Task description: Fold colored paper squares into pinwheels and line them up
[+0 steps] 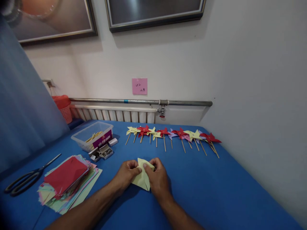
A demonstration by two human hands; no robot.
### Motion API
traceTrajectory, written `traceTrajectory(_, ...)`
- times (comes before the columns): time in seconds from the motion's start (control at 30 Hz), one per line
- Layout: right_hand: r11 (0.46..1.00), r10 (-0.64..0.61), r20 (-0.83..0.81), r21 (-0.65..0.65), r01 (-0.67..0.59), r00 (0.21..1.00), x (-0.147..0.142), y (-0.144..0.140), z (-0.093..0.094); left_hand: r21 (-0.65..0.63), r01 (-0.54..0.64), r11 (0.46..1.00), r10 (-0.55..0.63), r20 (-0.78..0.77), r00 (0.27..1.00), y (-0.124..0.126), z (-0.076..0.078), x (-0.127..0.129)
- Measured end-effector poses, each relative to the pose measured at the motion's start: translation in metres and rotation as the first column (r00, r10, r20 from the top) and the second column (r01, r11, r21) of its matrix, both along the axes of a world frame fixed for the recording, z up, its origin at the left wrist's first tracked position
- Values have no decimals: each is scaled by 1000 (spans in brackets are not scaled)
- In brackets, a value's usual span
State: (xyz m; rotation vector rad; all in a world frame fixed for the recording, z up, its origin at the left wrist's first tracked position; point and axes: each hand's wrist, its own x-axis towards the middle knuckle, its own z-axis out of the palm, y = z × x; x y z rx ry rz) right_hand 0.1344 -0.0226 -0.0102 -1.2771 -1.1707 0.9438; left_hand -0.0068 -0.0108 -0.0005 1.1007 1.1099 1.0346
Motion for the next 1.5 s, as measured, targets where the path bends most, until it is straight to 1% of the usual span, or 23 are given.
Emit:
traceTrajectory(0.1, 1000, -4, 32, 18, 3, 999, 0, -2, 3, 3, -5, 1000, 5, -26, 1000, 0, 0, 0)
traceTrajectory(0.23, 997, 54, -16, -48, -55, 998, 2, 2, 1, -6, 19, 1000, -20, -31, 999, -1, -1, -1)
traceTrajectory(0.3, 996, 60, -40, -58, -62, 997, 4, 5, 1, -2, 31, 1000, -31, -47, 998, -1, -2, -1)
traceTrajectory(0.37, 999, 36, -2, -23, -36, 999, 4, 6, 2, 6, 31, 1000, -31, -70, 997, -1, -2, 0)
traceTrajectory(0.47, 998, 9, 117, 53, -16, 993, 3, 2, 5, 3, 5, 1000, -5, -80, 997, 0, -2, 0)
traceTrajectory(0.57, 994, 85, 148, 55, -94, 985, 2, -5, 9, -40, -28, 999, 26, -41, 999, 0, 3, -2)
traceTrajectory(0.67, 976, 202, 93, 63, -208, 975, 3, -9, 12, -91, -31, 995, 31, 0, 1000, 0, 10, -5)
traceTrajectory(0.77, 963, 267, -7, 52, -266, 964, 6, -7, 13, -118, -28, 993, 30, 18, 999, 0, 15, -7)
traceTrajectory(0.83, 962, 271, -134, 19, -271, 953, 7, -4, 12, -125, -32, 992, 35, 27, 999, 1, 17, -8)
traceTrajectory(0.9, 965, 250, -271, -6, -262, 929, 7, -1, 11, -132, -39, 991, 43, 34, 998, 1, 17, -9)
traceTrajectory(0.93, 967, 235, -321, -13, -253, 917, 7, 0, 11, -136, -37, 990, 42, 39, 998, 2, 17, -10)
traceTrajectory(1.0, 972, 209, -369, -28, -235, 906, 6, 2, 9, -141, -21, 990, 29, 51, 998, 2, 18, -10)
traceTrajectory(1.1, 975, 183, -377, -50, -217, 908, 5, 3, 6, -134, 4, 991, 1, 39, 999, 1, 19, -10)
traceTrajectory(1.17, 972, 191, -372, -57, -228, 908, 4, 3, 2, -118, 9, 993, -8, 10, 1000, 0, 18, -9)
traceTrajectory(1.33, 945, 289, -324, -56, -323, 901, 3, 4, -5, -111, -4, 994, 3, -15, 1000, -1, 17, -7)
traceTrajectory(1.5, 938, 319, -217, -64, -340, 923, 4, 5, -4, -121, 12, 993, -12, -1, 1000, -1, 17, -8)
